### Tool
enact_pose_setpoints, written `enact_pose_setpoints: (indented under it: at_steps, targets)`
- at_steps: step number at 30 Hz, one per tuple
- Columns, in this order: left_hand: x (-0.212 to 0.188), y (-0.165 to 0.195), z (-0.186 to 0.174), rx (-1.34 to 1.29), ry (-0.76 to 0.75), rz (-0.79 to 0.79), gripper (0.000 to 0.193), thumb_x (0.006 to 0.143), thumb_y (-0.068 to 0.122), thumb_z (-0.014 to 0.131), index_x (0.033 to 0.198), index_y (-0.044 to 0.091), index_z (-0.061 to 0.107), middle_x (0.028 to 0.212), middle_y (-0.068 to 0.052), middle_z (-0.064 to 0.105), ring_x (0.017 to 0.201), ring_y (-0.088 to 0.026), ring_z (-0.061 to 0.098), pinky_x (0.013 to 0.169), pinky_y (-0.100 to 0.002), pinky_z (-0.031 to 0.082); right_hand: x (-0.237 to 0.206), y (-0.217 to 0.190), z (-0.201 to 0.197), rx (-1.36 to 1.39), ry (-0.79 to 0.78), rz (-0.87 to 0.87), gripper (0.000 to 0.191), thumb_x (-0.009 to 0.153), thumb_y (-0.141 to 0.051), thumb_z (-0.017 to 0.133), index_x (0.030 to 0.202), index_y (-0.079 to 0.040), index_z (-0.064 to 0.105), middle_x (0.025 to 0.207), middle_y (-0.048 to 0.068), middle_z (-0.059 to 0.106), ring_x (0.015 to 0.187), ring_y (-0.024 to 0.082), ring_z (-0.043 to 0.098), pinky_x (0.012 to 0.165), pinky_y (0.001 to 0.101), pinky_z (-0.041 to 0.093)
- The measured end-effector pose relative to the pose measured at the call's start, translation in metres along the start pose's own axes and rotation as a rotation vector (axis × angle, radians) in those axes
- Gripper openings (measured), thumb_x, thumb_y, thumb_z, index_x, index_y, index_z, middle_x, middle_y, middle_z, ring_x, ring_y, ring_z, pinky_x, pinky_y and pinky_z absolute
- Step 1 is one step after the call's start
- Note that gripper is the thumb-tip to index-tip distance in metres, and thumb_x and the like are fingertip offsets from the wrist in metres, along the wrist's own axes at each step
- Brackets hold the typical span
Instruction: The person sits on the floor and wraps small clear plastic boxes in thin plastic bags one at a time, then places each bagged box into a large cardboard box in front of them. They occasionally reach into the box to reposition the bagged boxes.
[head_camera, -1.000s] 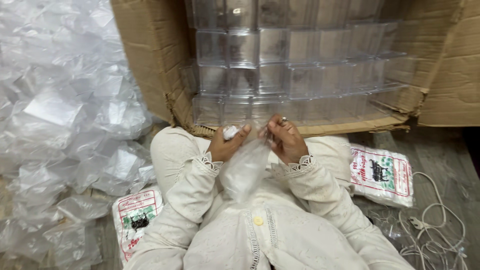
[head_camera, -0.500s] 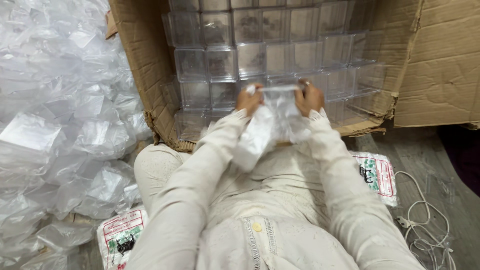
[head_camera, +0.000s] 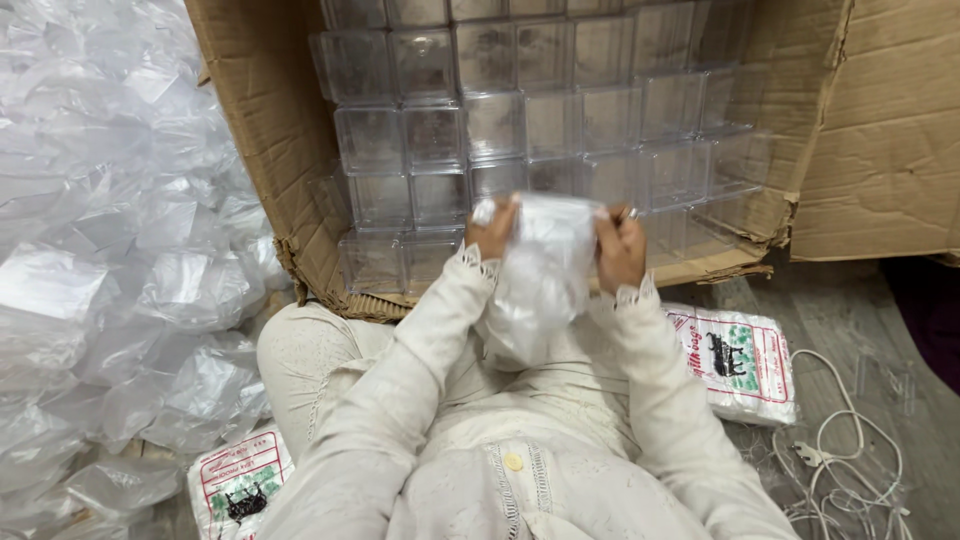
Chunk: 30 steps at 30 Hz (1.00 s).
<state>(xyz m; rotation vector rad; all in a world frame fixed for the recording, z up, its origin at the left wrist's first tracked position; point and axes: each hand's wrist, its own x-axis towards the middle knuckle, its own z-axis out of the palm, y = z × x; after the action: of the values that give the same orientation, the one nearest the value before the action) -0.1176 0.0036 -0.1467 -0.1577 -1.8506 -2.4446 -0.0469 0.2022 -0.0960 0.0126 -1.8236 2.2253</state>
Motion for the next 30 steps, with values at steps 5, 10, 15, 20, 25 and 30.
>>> enact_pose_setpoints:
  at_steps: [5, 10, 15, 20, 25, 30]
  targets:
    - [-0.048, -0.015, -0.032, 0.381, -0.056, -0.288, 0.035, 0.100, 0.034, 0.076, 0.107, 0.000, 0.071, 0.087, -0.014, 0.062, 0.075, -0.023, 0.055, 0.066, -0.043, 0.041, -0.026, 0.065, -0.005, -0.327, 0.054, 0.130, 0.017, 0.106, -0.021, 0.059, 0.098, -0.007, 0.064, 0.077, -0.002, 0.059, 0.069, 0.006, 0.049, 0.061, 0.0232, 0.043]
    - [-0.061, -0.024, -0.048, 0.382, -0.020, -0.297, 0.041, 0.103, 0.033, 0.076, 0.115, -0.005, 0.069, 0.100, -0.024, 0.066, 0.086, -0.030, 0.060, 0.076, -0.045, 0.045, -0.022, 0.064, -0.019, -0.664, -0.091, 0.059, 0.021, 0.110, -0.022, 0.057, 0.098, -0.005, 0.059, 0.081, 0.000, 0.057, 0.077, 0.011, 0.048, 0.069, 0.0244, 0.045]
    - [-0.078, -0.031, -0.076, 0.171, -0.171, -0.224, 0.046, 0.107, 0.032, 0.076, 0.124, -0.010, 0.068, 0.112, -0.035, 0.071, 0.097, -0.037, 0.064, 0.085, -0.047, 0.048, -0.052, 0.056, -0.001, 0.001, -0.135, 0.142, 0.016, 0.105, -0.019, 0.052, 0.108, -0.007, 0.062, 0.097, 0.001, 0.065, 0.088, 0.010, 0.059, 0.080, 0.0236, 0.050]
    - [-0.145, -0.043, -0.129, 0.260, -0.421, -0.453, 0.048, 0.106, 0.037, 0.074, 0.126, -0.007, 0.070, 0.119, -0.033, 0.075, 0.108, -0.040, 0.072, 0.092, -0.047, 0.054, -0.071, 0.085, 0.056, 0.510, -0.268, 0.359, 0.011, 0.114, -0.015, 0.063, 0.112, -0.004, 0.062, 0.094, 0.002, 0.060, 0.079, 0.011, 0.058, 0.069, 0.0280, 0.051]
    - [-0.162, -0.009, -0.211, 0.445, -0.377, -0.645, 0.048, 0.103, 0.039, 0.074, 0.122, -0.005, 0.071, 0.115, -0.032, 0.075, 0.105, -0.041, 0.072, 0.091, -0.047, 0.055, -0.077, 0.083, 0.102, 0.022, -0.589, 0.093, 0.009, 0.104, -0.012, 0.065, 0.106, -0.004, 0.062, 0.099, 0.003, 0.064, 0.088, 0.009, 0.059, 0.077, 0.0261, 0.053]
    - [-0.090, 0.171, -0.412, 1.029, 0.687, -0.557, 0.049, 0.100, 0.041, 0.075, 0.119, -0.004, 0.071, 0.112, -0.031, 0.075, 0.103, -0.041, 0.072, 0.089, -0.047, 0.055, -0.055, 0.037, 0.066, -0.378, -0.443, 0.262, 0.016, 0.100, -0.021, 0.063, 0.102, -0.005, 0.065, 0.086, 0.003, 0.068, 0.076, 0.010, 0.067, 0.069, 0.0272, 0.059]
